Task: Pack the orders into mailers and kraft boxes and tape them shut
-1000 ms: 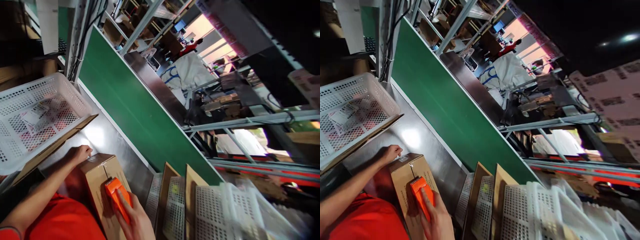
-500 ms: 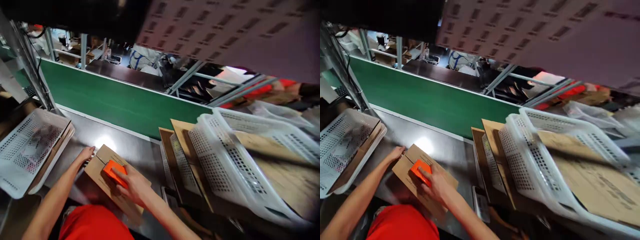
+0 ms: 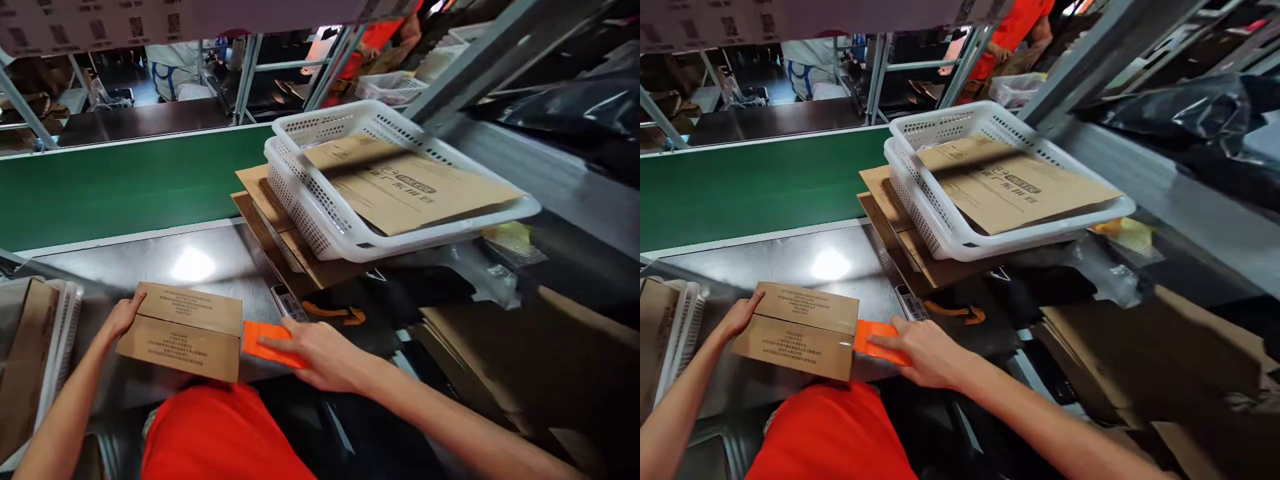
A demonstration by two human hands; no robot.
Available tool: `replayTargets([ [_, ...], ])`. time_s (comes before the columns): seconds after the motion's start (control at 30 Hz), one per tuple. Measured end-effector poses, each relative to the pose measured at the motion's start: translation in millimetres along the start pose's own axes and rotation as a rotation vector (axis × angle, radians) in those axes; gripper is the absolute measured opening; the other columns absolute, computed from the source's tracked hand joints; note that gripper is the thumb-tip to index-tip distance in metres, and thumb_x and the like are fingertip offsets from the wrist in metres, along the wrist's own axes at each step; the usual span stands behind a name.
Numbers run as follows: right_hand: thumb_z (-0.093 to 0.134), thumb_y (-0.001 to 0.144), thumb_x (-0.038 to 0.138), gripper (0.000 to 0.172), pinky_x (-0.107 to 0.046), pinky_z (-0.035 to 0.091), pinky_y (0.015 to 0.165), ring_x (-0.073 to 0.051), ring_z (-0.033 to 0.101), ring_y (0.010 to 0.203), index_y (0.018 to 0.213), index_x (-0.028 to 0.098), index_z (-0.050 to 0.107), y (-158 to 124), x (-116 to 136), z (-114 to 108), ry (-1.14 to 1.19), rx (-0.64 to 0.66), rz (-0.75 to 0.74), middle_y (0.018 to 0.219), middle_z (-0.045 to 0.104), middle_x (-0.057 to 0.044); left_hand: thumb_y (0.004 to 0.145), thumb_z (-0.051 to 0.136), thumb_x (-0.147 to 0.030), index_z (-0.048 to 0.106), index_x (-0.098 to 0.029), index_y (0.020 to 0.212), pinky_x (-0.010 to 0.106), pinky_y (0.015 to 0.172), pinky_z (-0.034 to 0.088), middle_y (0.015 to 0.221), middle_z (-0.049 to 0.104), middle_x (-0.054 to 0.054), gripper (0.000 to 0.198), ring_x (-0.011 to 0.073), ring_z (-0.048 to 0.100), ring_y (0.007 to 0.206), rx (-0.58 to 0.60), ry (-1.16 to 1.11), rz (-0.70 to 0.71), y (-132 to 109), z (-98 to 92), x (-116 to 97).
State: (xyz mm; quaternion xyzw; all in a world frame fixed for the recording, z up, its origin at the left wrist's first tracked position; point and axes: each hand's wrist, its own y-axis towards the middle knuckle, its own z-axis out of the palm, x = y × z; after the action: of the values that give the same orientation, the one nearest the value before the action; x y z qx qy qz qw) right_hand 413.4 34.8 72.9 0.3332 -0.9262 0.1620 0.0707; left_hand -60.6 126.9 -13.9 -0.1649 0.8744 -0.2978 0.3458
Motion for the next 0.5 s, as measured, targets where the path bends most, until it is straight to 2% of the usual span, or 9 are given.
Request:
replayTargets([
  [0.1, 0.067, 0.076, 0.017, 0.064, -0.026, 0.029, 0.056, -0.014, 0.059, 0.062, 0.135, 0.038, 0.077, -66, -50, 28, 0.124, -0.122, 0.005, 0.09, 0.068, -0.003, 0.087, 0.029, -0.093, 0.083, -0.008, 0.097, 0.042, 0.087, 0.057, 0.104, 0.083, 0.023, 0.101, 0.043, 0.076, 0.11, -0.02, 0.053, -0.021, -4, -2.0, -5],
  [0.2, 0.067, 0.077, 0.015, 0.058, -0.026, 0.027, 0.056, -0.013, 0.053, 0.059, 0.129, 0.036, 0.08, -99, -70, 63, 0.267, -0.222, 0.045, 0.086, 0.066, -0.001, 0.089, 0.029, -0.09, 0.083, -0.01, 0.094, 0.043, 0.09, 0.058, 0.103, 0.084, 0.021, 0.096, 0.0421, 0.077, 0.108, -0.045, 0.11, -0.055, -6, -4.7, -10],
  [0.27, 0.065, 0.08, 0.014, 0.056, -0.026, 0.032, 0.06, -0.014, 0.055, 0.065, 0.129, 0.035, 0.08, -101, -72, 83, 0.305, -0.182, 0.099, 0.09, 0.068, -0.002, 0.089, 0.028, -0.091, 0.081, -0.01, 0.091, 0.043, 0.087, 0.06, 0.1, 0.084, 0.022, 0.097, 0.0423, 0.078, 0.104, -0.05, 0.123, -0.084, -6, -6.3, -12],
  [0.33, 0.065, 0.084, 0.015, 0.055, -0.026, 0.037, 0.066, -0.015, 0.057, 0.073, 0.133, 0.035, 0.079, -92, -71, 100, 0.29, -0.089, 0.129, 0.097, 0.069, -0.005, 0.089, 0.029, -0.093, 0.08, -0.01, 0.092, 0.044, 0.084, 0.062, 0.096, 0.083, 0.023, 0.098, 0.0426, 0.079, 0.1, -0.055, 0.121, -0.097, -7, -7.6, -15],
  [0.43, 0.07, 0.088, 0.019, 0.059, -0.027, 0.044, 0.074, -0.019, 0.06, 0.086, 0.145, 0.036, 0.071, -66, -72, 122, 0.279, 0.033, 0.102, 0.106, 0.067, -0.008, 0.091, 0.036, -0.089, 0.08, -0.01, 0.096, 0.046, 0.081, 0.063, 0.091, 0.083, 0.021, 0.09, 0.0425, 0.08, 0.092, -0.096, 0.1, -0.118, -10, -8.6, -21],
  [0.5, 0.072, 0.088, 0.022, 0.063, -0.028, 0.048, 0.08, -0.021, 0.061, 0.091, 0.15, 0.037, 0.067, -44, -72, 135, 0.309, 0.058, 0.079, 0.109, 0.066, -0.008, 0.095, 0.044, -0.081, 0.079, -0.011, 0.099, 0.047, 0.076, 0.065, 0.083, 0.082, 0.02, 0.078, 0.0415, 0.08, 0.084, -0.118, 0.006, -0.143, -13, -7.9, -22],
])
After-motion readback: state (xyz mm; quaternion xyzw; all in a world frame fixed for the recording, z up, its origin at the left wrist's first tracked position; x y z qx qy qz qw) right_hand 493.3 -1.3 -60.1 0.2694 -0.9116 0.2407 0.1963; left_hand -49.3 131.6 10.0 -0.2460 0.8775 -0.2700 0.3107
